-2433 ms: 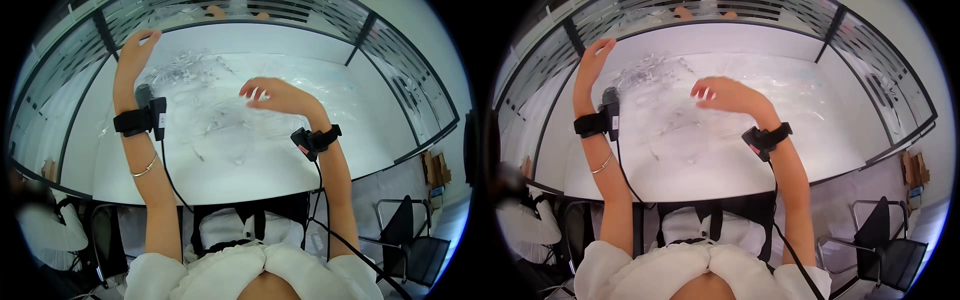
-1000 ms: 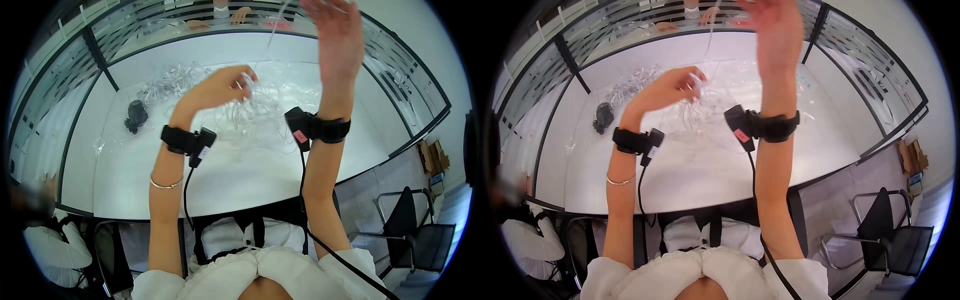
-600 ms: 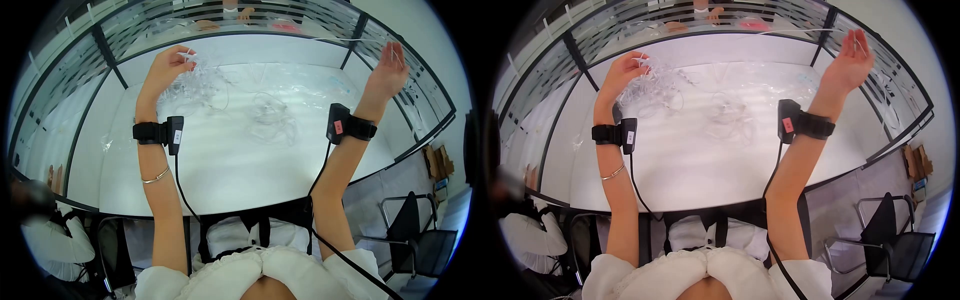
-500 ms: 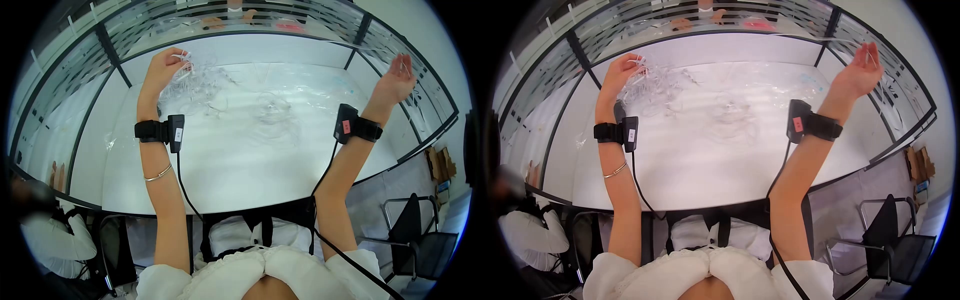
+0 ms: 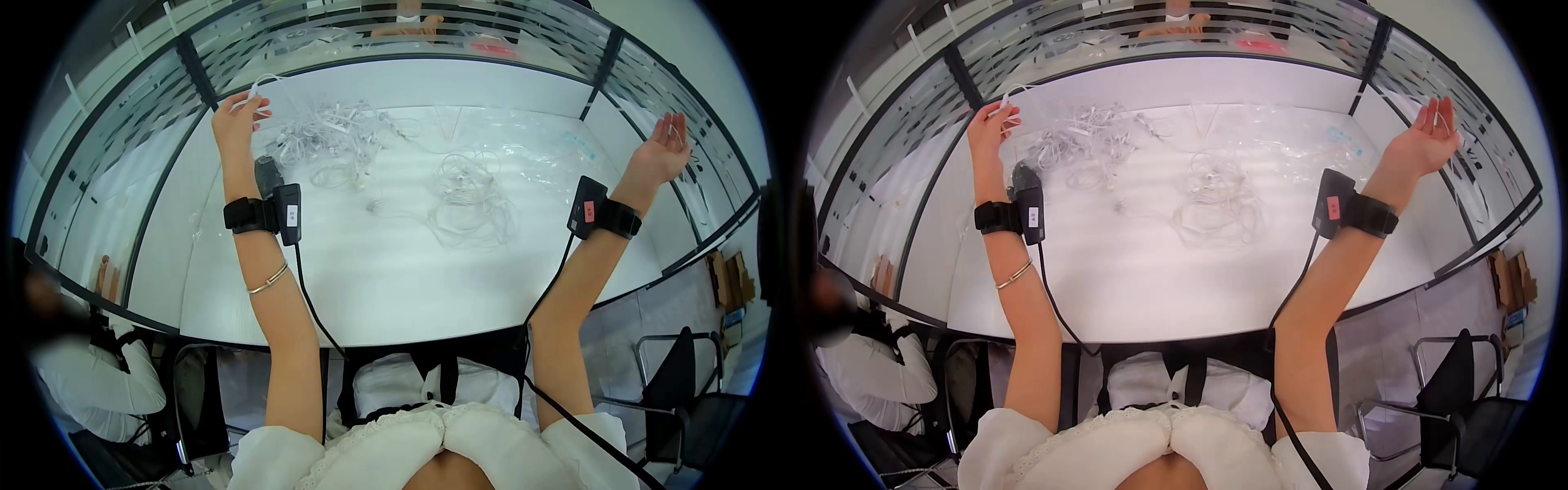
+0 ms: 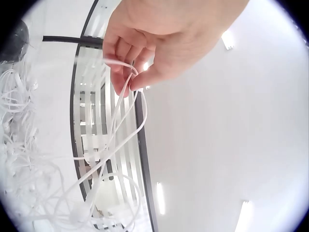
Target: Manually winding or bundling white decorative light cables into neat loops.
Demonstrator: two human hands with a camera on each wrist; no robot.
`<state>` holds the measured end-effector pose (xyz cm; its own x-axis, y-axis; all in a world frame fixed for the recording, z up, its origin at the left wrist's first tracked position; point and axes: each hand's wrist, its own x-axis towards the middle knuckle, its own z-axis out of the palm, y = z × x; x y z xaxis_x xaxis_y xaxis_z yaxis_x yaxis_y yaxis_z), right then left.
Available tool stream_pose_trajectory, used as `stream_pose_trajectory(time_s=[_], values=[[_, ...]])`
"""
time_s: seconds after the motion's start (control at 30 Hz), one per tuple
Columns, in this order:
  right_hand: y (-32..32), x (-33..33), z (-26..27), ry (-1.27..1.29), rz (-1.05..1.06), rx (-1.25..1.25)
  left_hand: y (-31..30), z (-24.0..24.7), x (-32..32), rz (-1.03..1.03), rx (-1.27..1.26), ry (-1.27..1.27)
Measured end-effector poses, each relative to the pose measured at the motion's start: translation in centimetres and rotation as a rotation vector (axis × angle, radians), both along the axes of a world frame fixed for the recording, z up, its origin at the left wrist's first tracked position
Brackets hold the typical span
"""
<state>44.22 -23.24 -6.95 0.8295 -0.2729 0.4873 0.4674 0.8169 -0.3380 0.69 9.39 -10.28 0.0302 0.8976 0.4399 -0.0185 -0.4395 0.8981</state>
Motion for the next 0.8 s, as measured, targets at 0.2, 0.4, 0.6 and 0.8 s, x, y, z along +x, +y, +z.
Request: stream_pose_trajectory(time_s=[0.2, 0.4, 0.6, 0.8], values=[[1.9, -1.6, 0.7, -0.096, 0.276, -0.321, -2.2, 1.7, 0.3, -0.072, 0.029, 0.052], [7.3, -5.7, 0.3, -0.354, 0.323, -0.943, -4.8, 3.9, 1.4, -0.225, 0.094, 0.180], [12.7, -12.5, -0.9, -0.639, 0.635, -1.262, -8.5, 6.1, 2.4, -0.269, 0.168, 0.255], [14.8, -16.7, -2.4, -0.838, 0.746, -1.548, -9.8, 6.4, 3.4, -0.429, 0.263, 0.361]])
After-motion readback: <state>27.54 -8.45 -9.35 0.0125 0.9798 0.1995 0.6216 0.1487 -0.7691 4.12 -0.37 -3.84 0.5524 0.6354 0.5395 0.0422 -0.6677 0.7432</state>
